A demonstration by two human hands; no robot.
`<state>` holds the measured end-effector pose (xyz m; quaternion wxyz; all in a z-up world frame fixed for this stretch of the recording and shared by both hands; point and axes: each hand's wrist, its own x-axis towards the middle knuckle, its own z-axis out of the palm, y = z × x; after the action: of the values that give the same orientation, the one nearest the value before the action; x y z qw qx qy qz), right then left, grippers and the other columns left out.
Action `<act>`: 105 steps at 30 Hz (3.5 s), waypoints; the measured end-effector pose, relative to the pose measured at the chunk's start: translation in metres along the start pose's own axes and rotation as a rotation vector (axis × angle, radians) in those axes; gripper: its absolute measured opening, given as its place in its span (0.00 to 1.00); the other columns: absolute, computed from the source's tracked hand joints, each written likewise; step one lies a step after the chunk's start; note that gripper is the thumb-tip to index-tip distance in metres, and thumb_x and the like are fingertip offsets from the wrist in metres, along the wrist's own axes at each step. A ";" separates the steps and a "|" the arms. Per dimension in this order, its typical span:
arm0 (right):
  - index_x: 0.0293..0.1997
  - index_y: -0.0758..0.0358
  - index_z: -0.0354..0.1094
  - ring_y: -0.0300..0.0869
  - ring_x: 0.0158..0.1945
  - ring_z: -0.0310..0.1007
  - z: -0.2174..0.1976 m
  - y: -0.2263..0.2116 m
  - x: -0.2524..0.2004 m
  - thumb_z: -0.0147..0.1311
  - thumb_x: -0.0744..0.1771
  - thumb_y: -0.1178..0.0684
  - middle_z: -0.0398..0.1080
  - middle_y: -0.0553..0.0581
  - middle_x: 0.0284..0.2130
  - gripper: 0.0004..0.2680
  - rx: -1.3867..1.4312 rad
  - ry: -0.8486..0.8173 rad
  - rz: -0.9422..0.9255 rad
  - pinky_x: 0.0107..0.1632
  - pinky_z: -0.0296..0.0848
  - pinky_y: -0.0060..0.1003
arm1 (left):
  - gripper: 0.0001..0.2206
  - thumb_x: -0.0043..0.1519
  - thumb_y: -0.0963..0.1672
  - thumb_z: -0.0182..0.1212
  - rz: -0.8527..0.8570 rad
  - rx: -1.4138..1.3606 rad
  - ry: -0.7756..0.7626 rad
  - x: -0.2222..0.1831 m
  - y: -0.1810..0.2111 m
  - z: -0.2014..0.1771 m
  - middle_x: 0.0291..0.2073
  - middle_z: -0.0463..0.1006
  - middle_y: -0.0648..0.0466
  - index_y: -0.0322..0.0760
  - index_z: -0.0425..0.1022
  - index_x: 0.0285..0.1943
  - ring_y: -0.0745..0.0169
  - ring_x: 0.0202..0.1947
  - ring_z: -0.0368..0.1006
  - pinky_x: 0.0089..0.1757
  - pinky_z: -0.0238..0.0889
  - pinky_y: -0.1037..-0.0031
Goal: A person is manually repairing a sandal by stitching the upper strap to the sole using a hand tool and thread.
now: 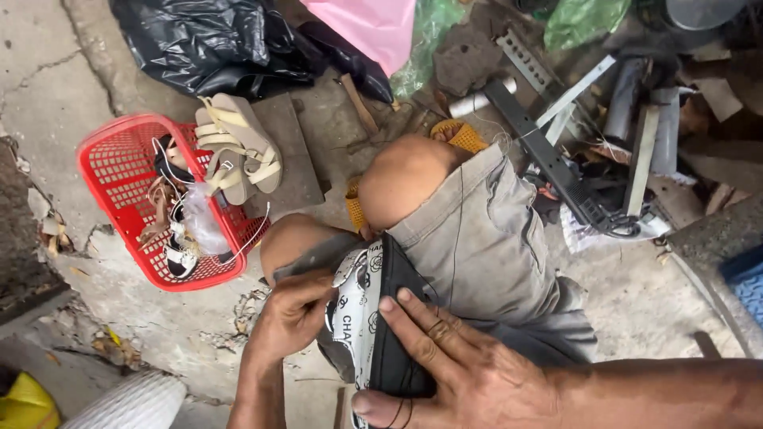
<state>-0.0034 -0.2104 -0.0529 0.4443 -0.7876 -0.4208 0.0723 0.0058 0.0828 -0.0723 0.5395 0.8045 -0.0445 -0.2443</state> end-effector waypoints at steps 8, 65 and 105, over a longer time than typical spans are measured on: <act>0.70 0.73 0.54 0.52 0.71 0.66 0.009 0.002 -0.002 0.62 0.70 0.32 0.60 0.61 0.69 0.32 0.012 0.062 0.148 0.68 0.72 0.39 | 0.06 0.61 0.33 0.57 0.082 0.047 -0.079 0.018 0.009 -0.001 0.28 0.78 0.56 0.31 0.77 0.36 0.69 0.25 0.70 0.26 0.67 0.77; 0.49 0.70 0.73 0.63 0.57 0.79 -0.033 0.047 0.006 0.52 0.70 0.60 0.70 0.79 0.58 0.06 1.083 0.034 0.407 0.60 0.84 0.59 | 0.29 0.40 0.32 0.68 0.065 0.612 0.195 -0.016 -0.013 0.044 0.48 0.77 0.46 0.31 0.70 0.54 0.48 0.48 0.75 0.48 0.71 0.58; 0.68 0.61 0.63 0.53 0.50 0.77 -0.017 0.091 0.094 0.53 0.67 0.55 0.74 0.65 0.50 0.20 -0.061 -0.582 -0.053 0.53 0.77 0.48 | 0.30 0.66 0.64 0.39 -0.188 0.873 0.355 -0.023 -0.034 0.052 0.20 0.77 0.56 0.42 0.74 0.33 0.67 0.11 0.68 0.14 0.59 0.69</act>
<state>0.1190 -0.1755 -0.0879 0.2828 -0.7354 -0.5529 0.2711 -0.0432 0.0606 -0.1097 0.1264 0.9857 0.0227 -0.1092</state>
